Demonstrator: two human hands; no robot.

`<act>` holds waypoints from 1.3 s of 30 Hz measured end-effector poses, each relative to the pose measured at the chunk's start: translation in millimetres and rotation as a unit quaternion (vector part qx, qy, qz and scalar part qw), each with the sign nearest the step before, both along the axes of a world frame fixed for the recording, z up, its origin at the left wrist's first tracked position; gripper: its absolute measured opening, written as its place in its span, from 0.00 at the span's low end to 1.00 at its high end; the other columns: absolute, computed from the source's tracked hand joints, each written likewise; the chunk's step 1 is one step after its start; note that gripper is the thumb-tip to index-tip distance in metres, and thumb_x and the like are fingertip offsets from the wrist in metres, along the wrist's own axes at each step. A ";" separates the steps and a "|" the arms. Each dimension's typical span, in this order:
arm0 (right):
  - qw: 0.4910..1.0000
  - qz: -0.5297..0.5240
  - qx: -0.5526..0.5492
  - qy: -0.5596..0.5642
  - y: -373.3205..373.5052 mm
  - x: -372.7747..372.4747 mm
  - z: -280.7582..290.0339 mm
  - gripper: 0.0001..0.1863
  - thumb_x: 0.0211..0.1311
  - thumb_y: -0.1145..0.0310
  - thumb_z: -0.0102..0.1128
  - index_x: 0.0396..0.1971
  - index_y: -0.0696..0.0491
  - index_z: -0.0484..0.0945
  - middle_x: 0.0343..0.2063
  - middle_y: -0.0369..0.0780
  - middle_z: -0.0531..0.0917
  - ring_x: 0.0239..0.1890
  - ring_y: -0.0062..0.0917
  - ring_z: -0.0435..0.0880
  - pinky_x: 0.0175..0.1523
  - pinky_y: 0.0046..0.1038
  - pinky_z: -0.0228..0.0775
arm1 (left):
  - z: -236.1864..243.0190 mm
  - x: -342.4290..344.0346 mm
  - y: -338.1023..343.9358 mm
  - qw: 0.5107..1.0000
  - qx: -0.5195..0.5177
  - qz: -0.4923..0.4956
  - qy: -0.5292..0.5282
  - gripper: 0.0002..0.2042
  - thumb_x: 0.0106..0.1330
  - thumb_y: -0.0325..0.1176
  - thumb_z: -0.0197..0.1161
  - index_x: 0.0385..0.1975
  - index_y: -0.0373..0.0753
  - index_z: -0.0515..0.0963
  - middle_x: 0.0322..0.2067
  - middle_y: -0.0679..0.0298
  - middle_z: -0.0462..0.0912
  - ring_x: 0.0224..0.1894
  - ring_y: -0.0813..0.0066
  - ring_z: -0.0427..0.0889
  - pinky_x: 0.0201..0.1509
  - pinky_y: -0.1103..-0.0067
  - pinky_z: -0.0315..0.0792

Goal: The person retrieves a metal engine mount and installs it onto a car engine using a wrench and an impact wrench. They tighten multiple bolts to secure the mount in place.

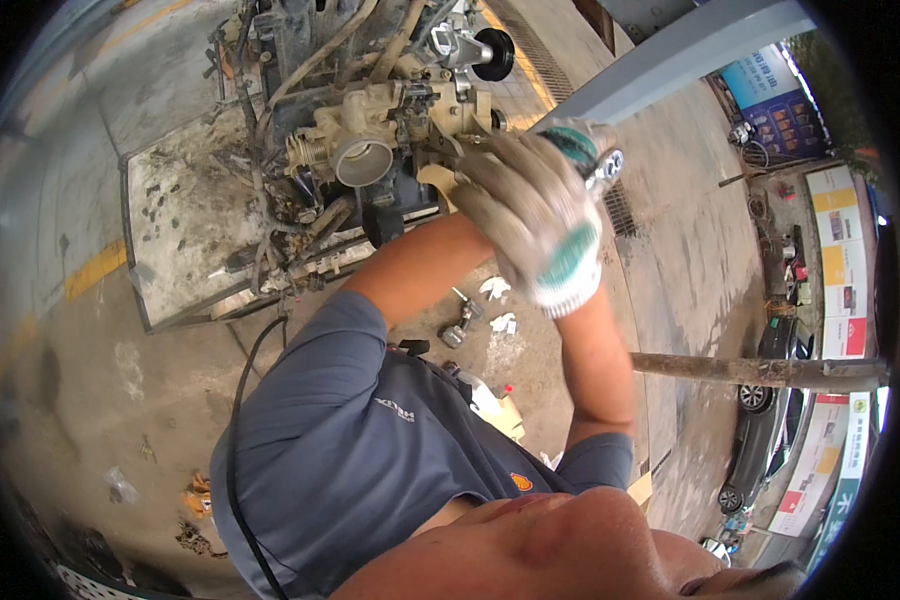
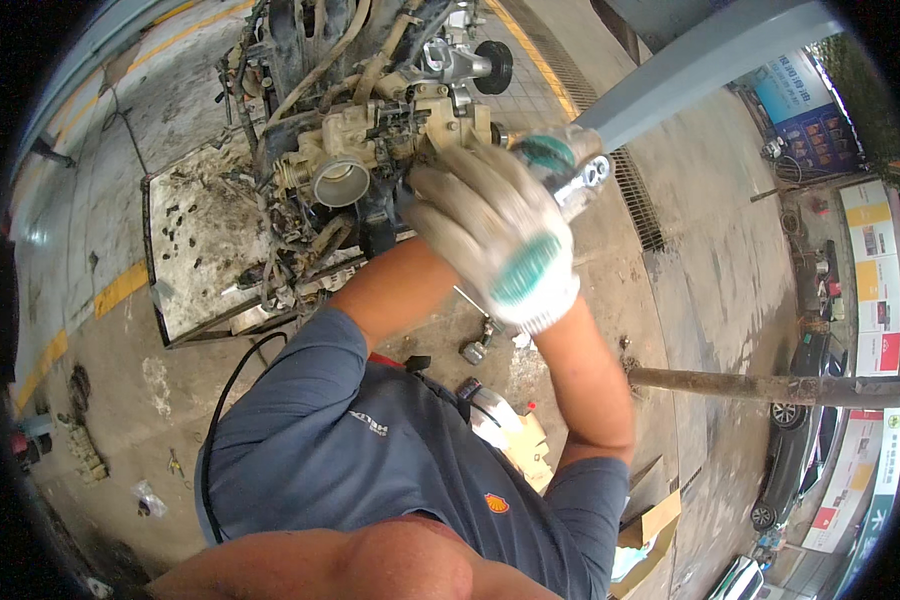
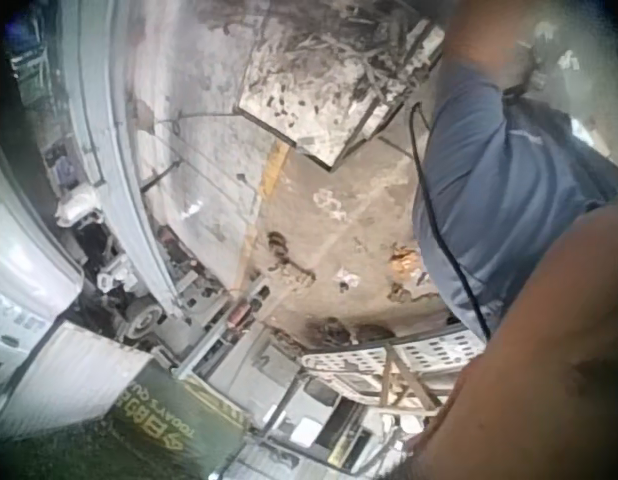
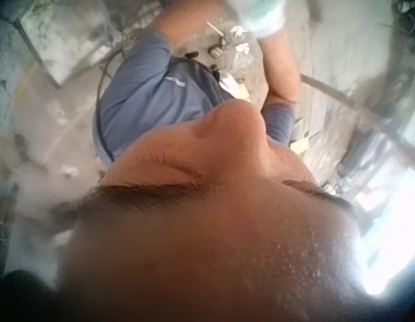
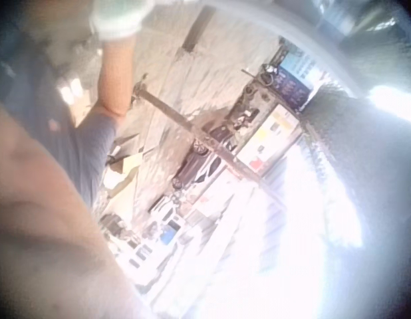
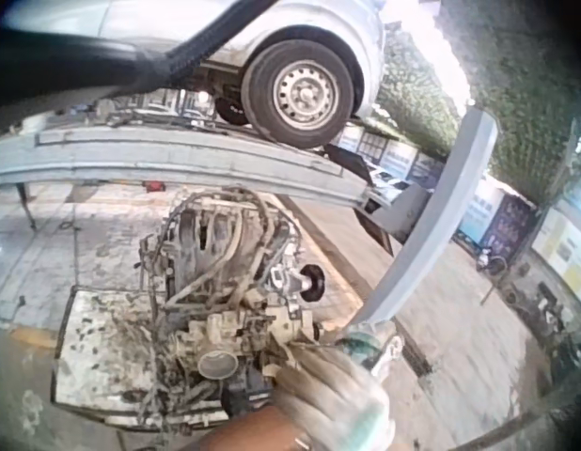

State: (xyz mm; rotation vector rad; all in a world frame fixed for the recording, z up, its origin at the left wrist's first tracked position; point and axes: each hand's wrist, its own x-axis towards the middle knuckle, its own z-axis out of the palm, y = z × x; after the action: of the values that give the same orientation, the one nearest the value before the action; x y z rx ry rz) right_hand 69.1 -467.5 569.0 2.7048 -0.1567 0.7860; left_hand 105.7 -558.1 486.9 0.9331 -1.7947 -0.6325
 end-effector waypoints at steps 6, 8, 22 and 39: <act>0.947 -0.288 0.144 -0.015 -123.6 9.7 41.8 0.21 0.65 0.70 0.55 0.57 0.52 0.82 0.49 0.44 0.89 0.51 0.37 0.89 0.54 0.35 0.81 | 18.3 23.9 32.4 0.987 0.062 0.075 -0.128 0.17 0.66 0.45 0.66 0.50 0.43 0.81 0.51 0.54 0.85 0.55 0.57 0.84 0.57 0.64 0.78; 0.855 -0.365 0.365 -0.051 -182.4 -50.7 60.6 0.24 0.71 0.69 0.49 0.62 0.55 0.82 0.53 0.43 0.90 0.51 0.30 0.90 0.54 0.29 0.80 | 5.6 16.2 39.1 0.983 -0.078 0.165 -0.016 0.14 0.62 0.44 0.69 0.41 0.42 0.84 0.38 0.52 0.87 0.45 0.51 0.87 0.48 0.59 0.80; 0.996 -0.082 -0.010 -0.046 40.0 -21.9 -34.3 0.20 0.54 0.67 0.64 0.50 0.48 0.85 0.56 0.36 0.87 0.64 0.38 0.80 0.69 0.42 0.70 | -6.0 7.9 6.9 0.992 -0.068 0.103 -0.025 0.10 0.75 0.42 0.60 0.44 0.45 0.81 0.39 0.58 0.85 0.40 0.62 0.86 0.42 0.67 0.81; 0.816 -0.137 0.323 -0.460 10.6 -96.7 -135.1 0.28 0.82 0.68 0.43 0.73 0.68 0.64 0.74 0.55 0.68 0.77 0.46 0.65 0.81 0.42 0.52 | -13.5 -5.8 1.3 0.944 -0.204 0.249 -0.067 0.11 0.67 0.43 0.65 0.35 0.41 0.79 0.33 0.51 0.83 0.39 0.51 0.84 0.47 0.58 0.77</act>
State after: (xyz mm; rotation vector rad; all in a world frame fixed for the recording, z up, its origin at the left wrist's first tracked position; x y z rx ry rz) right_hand -27.7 -456.9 433.9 2.4236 -1.1832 2.1818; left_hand 99.9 -556.9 473.4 1.0974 -1.6235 0.1237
